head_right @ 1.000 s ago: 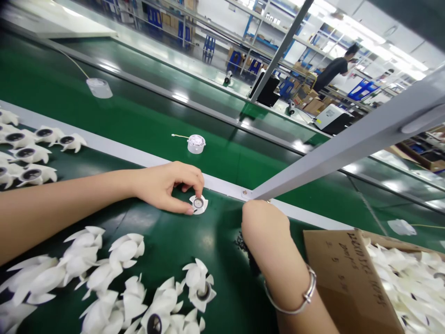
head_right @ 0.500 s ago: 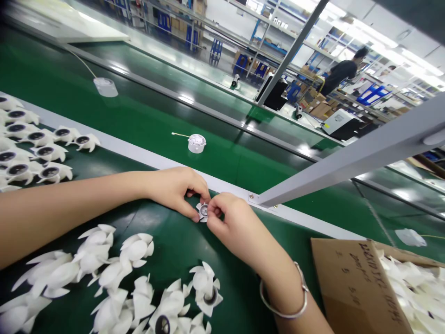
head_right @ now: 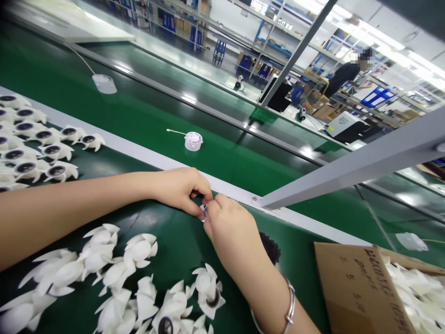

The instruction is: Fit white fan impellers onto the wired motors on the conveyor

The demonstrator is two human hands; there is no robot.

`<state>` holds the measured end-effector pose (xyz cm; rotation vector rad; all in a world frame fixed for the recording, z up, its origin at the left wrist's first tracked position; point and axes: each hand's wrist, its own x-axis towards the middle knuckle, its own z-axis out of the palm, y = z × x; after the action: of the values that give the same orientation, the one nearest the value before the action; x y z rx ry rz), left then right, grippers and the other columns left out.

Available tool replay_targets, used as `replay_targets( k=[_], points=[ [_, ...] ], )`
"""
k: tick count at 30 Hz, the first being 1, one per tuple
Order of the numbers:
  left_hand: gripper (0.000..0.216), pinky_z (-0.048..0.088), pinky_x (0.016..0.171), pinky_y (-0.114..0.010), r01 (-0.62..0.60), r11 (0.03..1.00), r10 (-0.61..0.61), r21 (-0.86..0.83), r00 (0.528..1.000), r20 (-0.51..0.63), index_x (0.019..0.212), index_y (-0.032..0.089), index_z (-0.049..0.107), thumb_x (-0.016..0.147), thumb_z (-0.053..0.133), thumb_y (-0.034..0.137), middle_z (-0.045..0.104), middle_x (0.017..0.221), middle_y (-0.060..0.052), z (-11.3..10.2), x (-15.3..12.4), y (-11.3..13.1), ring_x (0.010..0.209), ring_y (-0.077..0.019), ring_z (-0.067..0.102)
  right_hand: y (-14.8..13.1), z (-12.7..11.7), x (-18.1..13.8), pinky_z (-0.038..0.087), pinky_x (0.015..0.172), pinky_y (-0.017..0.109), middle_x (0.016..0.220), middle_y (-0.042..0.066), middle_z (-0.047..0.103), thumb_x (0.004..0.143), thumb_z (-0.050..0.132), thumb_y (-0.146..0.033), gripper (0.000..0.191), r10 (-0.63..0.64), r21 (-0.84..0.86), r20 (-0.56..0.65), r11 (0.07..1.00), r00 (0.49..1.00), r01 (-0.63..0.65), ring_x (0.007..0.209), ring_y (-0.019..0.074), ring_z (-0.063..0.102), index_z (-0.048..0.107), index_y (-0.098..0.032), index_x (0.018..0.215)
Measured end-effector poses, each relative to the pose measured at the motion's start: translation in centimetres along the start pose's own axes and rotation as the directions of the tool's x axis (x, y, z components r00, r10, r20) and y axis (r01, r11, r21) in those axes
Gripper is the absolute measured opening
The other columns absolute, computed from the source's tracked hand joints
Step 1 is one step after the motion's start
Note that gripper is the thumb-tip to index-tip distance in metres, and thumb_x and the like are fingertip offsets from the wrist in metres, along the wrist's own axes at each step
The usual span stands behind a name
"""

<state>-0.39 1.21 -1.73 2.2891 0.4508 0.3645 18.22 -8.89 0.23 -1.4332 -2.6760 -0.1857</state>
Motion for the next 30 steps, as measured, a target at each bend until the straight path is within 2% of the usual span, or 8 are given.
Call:
replay_targets(
  k=[6, 9, 15, 18, 22, 25, 27, 30],
  points=[
    [0.024, 0.04, 0.06, -0.021, 0.037, 0.999, -0.036, -0.022, 0.999, 0.007, 0.092, 0.023, 0.076, 0.071, 0.077, 0.035, 0.071, 0.085, 0.003, -0.1, 0.0, 0.1, 0.068, -0.01, 0.056, -1.9, -1.5, -0.7, 0.034, 0.051, 0.031, 0.07, 0.003, 0.057, 0.079, 0.059, -0.004, 0.014, -0.08, -0.171, -0.01, 0.982, 0.997, 0.077, 0.06, 0.0193, 0.055, 0.066, -0.016, 0.076],
    [0.027, 0.04, 0.061, -0.021, 0.036, 0.999, -0.035, -0.033, 0.999, 0.026, 0.095, 0.024, 0.076, 0.072, 0.078, 0.038, 0.072, 0.087, 0.003, -0.3, -0.1, 0.1, 0.07, -0.0102, 0.057, -0.8, -3.0, -1.2, 0.035, 0.052, 0.032, 0.073, 0.004, 0.06, 0.086, 0.054, -0.01, 0.018, 0.01, -0.124, 0.071, 0.992, 0.997, -0.001, 0.06, 0.0191, 0.057, 0.068, -0.018, 0.077],
    [0.029, 0.04, 0.061, -0.021, 0.019, 0.999, -0.019, -0.041, 1.0, 0.021, 0.095, 0.023, 0.076, 0.072, 0.08, 0.039, 0.071, 0.086, 0.002, -0.5, -0.2, -0.1, 0.066, -0.009, 0.054, 2.4, -3.7, -1.3, 0.054, 0.079, 0.038, 0.106, 0.011, 0.07, 0.097, 0.042, -0.02, 0.032, 0.305, -0.073, 0.284, 0.952, 0.909, -0.296, 0.089, 0.0255, 0.068, 0.074, -0.017, 0.098],
    [0.031, 0.042, 0.063, -0.02, 0.031, 0.998, -0.03, -0.053, 0.999, 0.02, 0.098, 0.021, 0.075, 0.072, 0.08, 0.038, 0.072, 0.088, 0.001, -0.5, -0.4, 0.0, 0.07, -0.0094, 0.057, 2.1, -2.5, -0.9, 0.053, 0.097, 0.044, 0.133, 0.014, 0.061, 0.096, 0.041, -0.016, 0.035, 0.297, -0.054, 0.373, 0.953, 0.879, -0.299, 0.114, 0.0309, 0.063, 0.075, -0.015, 0.104],
    [0.035, 0.044, 0.065, -0.021, 0.056, 0.997, -0.055, -0.062, 0.998, 0.02, 0.098, 0.021, 0.075, 0.072, 0.081, 0.044, 0.072, 0.092, 0.0, -0.3, -0.4, -0.4, 0.073, -0.0102, 0.058, 0.9, -0.7, -0.5, 0.049, 0.106, 0.045, 0.142, 0.018, 0.054, 0.09, 0.042, -0.009, 0.042, 0.279, -0.122, 0.462, 0.96, 0.842, -0.252, 0.126, 0.0336, 0.056, 0.073, -0.012, 0.118],
    [0.044, 0.043, 0.063, -0.022, 0.133, 0.99, -0.131, -0.057, 0.991, 0.033, 0.1, 0.024, 0.075, 0.065, 0.084, 0.049, 0.072, 0.094, 0.001, -0.5, -0.2, -0.3, 0.071, -0.0108, 0.057, 0.5, 0.4, -0.4, 0.048, 0.107, 0.045, 0.142, 0.022, 0.051, 0.082, 0.045, -0.002, 0.05, 0.279, -0.213, 0.456, 0.956, 0.845, -0.201, 0.136, 0.0368, 0.044, 0.069, -0.007, 0.126],
    [0.056, 0.045, 0.065, -0.024, 0.208, 0.973, -0.212, -0.099, 0.977, -0.029, 0.106, 0.023, 0.074, 0.06, 0.086, 0.054, 0.072, 0.102, -0.002, -1.1, -0.2, 1.1, 0.077, -0.0139, 0.06, 0.7, 1.0, -0.4, 0.052, 0.103, 0.046, 0.14, 0.023, 0.053, 0.08, 0.044, 0.002, 0.052, 0.273, -0.201, 0.426, 0.958, 0.863, -0.204, 0.134, 0.0377, 0.047, 0.071, -0.007, 0.123],
    [0.056, 0.05, 0.076, -0.028, 0.131, 0.932, -0.189, -0.338, 0.971, -0.146, 0.118, 0.02, 0.069, 0.08, 0.066, 0.061, 0.071, 0.114, -0.01, -2.2, -1.1, 5.7, 0.099, -0.0212, 0.066, 1.6, 2.1, -0.6, 0.057, 0.094, 0.046, 0.127, 0.022, 0.064, 0.079, 0.046, 0.0, 0.047, 0.213, -0.065, 0.248, 0.977, 0.945, -0.203, 0.123, 0.0372, 0.058, 0.076, -0.011, 0.112]
  ],
)
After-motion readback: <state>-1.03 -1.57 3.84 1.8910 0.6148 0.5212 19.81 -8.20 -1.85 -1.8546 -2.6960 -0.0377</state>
